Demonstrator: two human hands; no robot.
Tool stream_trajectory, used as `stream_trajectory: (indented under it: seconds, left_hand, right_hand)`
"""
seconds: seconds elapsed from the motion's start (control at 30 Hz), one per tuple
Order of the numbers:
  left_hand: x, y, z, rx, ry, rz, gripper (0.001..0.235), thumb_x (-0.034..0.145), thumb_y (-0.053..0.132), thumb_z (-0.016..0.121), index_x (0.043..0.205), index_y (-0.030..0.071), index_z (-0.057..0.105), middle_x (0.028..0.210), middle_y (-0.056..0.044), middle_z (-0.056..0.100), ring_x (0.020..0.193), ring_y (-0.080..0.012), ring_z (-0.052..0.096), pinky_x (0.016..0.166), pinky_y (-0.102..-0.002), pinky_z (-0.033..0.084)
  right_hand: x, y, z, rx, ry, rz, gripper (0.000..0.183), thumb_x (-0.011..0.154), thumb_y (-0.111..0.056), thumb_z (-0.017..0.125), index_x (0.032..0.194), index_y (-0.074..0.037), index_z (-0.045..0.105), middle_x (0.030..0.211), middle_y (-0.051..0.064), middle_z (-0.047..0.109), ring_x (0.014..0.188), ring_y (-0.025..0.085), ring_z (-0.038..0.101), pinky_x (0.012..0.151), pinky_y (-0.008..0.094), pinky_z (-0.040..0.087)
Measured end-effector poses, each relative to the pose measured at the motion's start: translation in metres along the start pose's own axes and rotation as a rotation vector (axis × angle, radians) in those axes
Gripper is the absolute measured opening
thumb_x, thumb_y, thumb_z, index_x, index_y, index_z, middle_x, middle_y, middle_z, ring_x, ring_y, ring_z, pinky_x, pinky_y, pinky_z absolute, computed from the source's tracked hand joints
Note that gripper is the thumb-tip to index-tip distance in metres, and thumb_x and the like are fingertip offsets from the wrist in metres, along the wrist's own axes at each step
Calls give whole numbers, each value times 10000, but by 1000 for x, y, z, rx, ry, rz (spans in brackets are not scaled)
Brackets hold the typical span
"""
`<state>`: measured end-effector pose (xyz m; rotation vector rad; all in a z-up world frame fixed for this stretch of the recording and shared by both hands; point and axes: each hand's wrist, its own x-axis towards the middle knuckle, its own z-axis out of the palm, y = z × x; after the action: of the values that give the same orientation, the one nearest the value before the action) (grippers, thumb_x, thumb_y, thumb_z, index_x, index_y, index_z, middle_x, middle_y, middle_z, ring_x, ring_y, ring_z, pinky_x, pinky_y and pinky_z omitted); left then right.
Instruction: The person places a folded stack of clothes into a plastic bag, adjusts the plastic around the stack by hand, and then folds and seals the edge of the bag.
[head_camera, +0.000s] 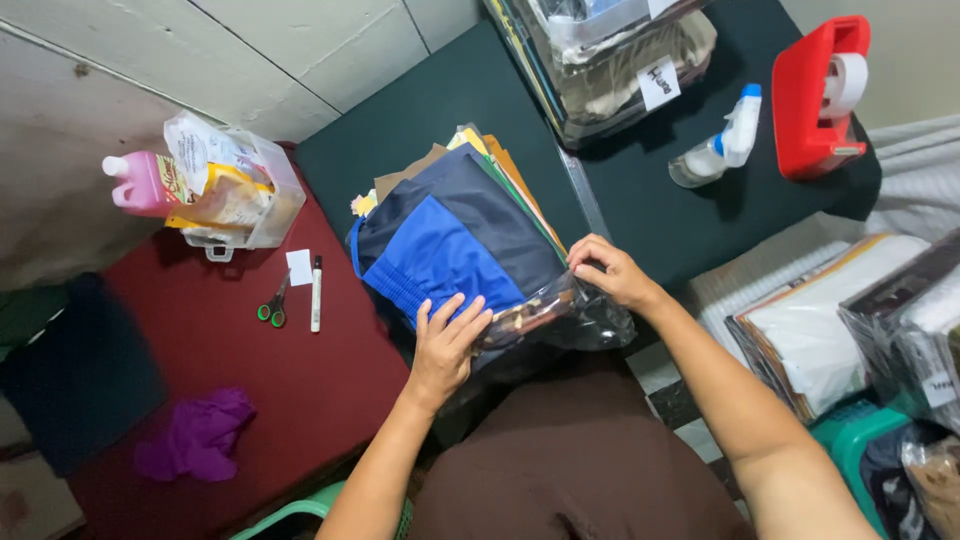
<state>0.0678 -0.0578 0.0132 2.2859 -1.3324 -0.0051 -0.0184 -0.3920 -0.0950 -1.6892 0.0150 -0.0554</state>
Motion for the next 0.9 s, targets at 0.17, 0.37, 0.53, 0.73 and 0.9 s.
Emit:
stream_trajectory:
  seconds: [0.17,0.37,0.53,0.73,0.9]
  left_hand:
    - [0,1,0,-29,-15,-39,555,781,-4,645,1310,161,671,1418,-11,632,1321,-271,535,1145,-576,285]
    - [2,4,1,-18,-8,-72,554,793,-18,642,1321,151,667,1397,0,651,1309,-260,556,1153,-563,285]
    - [6,4,0,-6,0,-71,549,790,-7,641,1314,151,671,1394,-5,650,1302,-259,559,1156,-553,282]
    - [5,6,0,11,8,-79,533,808,-29,623,1304,157,679,1387,9,655,1314,-251,554,1174,-535,277]
    - [3,5,0,7,-28,-88,552,775,-21,625,1294,156,688,1386,3,656,1307,-250,554,1166,-540,274]
  right_hand:
    - [24,30,7,75,-35,16,56,973,-104,646,990,-51,638,1026,48,621,1023,160,577,956,298,462]
    - [34,37,4,175,-77,189,77,972,-118,667,1023,-61,666,1056,38,570,999,143,572,933,292,469]
    - [20,43,-13,98,-117,220,136,934,-112,656,1040,-67,728,1073,28,615,1040,141,604,958,280,466]
    - [21,41,-8,104,-193,271,85,911,-108,682,947,-38,717,1044,22,573,1000,158,596,901,288,489]
    - [28,52,5,-42,-39,224,73,944,-127,674,947,-57,693,975,15,582,921,145,605,846,272,486]
